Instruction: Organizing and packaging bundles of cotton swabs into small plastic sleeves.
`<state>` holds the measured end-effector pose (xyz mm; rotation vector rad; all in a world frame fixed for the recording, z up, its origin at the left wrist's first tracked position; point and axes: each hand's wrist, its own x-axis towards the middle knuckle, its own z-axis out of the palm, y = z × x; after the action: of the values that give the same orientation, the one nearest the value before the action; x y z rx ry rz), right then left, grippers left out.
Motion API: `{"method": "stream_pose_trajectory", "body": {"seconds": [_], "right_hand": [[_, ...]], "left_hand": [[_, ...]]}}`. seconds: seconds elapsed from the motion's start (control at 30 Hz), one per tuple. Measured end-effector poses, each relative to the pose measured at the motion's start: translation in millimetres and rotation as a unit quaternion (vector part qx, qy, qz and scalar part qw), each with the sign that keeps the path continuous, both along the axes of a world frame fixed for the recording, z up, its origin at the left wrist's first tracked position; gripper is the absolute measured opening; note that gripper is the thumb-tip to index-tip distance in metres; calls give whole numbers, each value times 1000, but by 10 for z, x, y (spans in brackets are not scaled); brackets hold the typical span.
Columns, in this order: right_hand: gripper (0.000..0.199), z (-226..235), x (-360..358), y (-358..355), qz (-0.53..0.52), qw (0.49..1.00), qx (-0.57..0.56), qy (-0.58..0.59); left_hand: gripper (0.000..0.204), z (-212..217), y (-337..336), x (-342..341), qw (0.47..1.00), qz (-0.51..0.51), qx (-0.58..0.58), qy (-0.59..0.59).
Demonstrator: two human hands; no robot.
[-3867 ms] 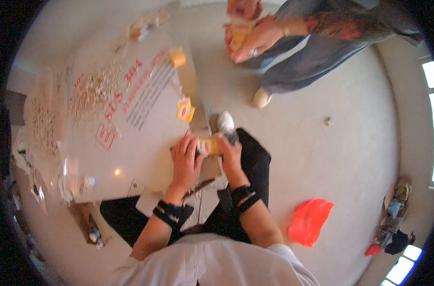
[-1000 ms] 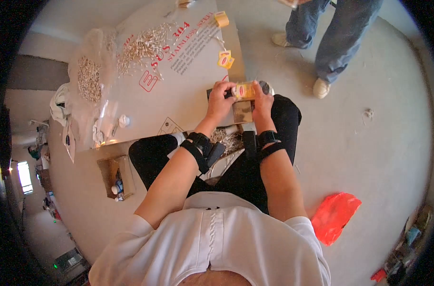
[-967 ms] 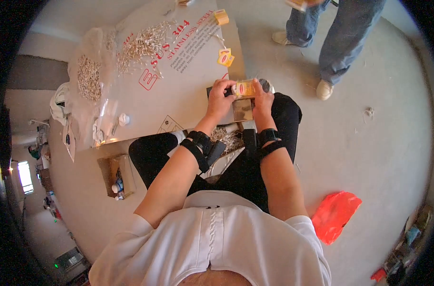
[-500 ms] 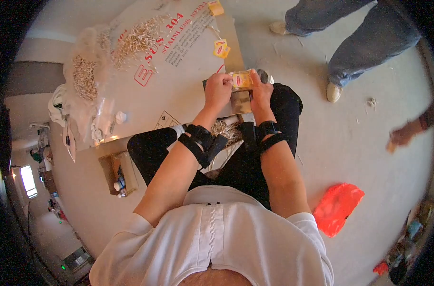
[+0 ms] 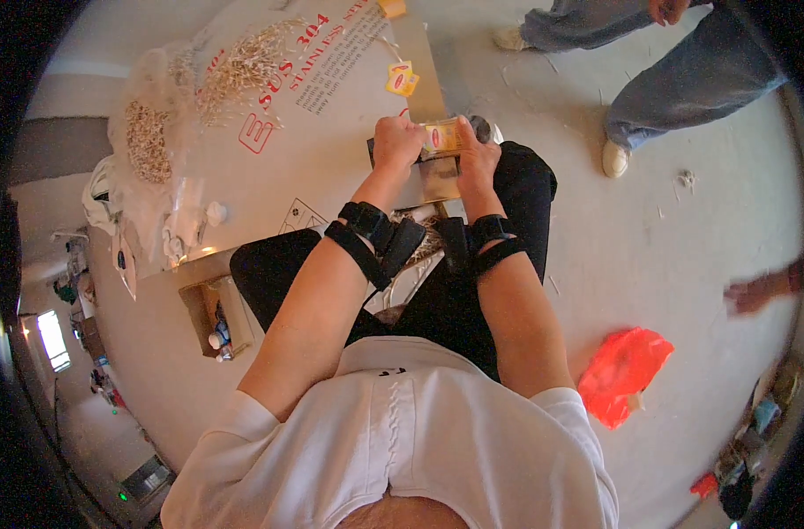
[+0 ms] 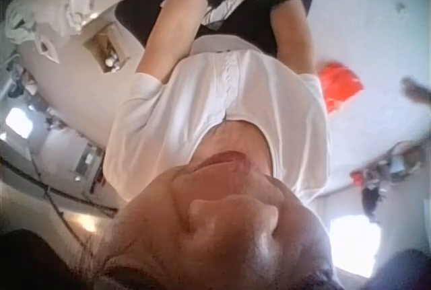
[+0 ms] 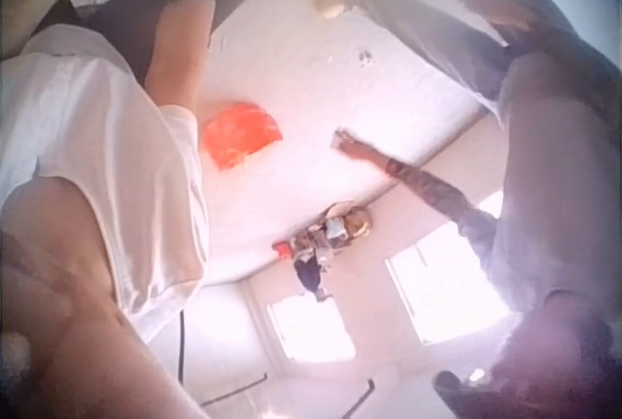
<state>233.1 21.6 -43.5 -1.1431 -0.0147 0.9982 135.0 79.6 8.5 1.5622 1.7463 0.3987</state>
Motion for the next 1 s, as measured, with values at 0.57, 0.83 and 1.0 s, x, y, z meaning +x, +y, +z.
{"method": "stream_pose_trajectory", "body": {"seconds": [0.57,0.83,1.0], "right_hand": [[31,15,-11,-5,-12,1000,-2,-22],[31,64,-59,12,3,1000,8,-28],[30,90,0,-74,2,1000,21,-13]], "left_hand": [[21,-29,-76,-83,998,2,31,-56],[10,-118,-67,-475,960,85,62,-258],[17,289,-220,-643,957,61,-7,-283]]}}
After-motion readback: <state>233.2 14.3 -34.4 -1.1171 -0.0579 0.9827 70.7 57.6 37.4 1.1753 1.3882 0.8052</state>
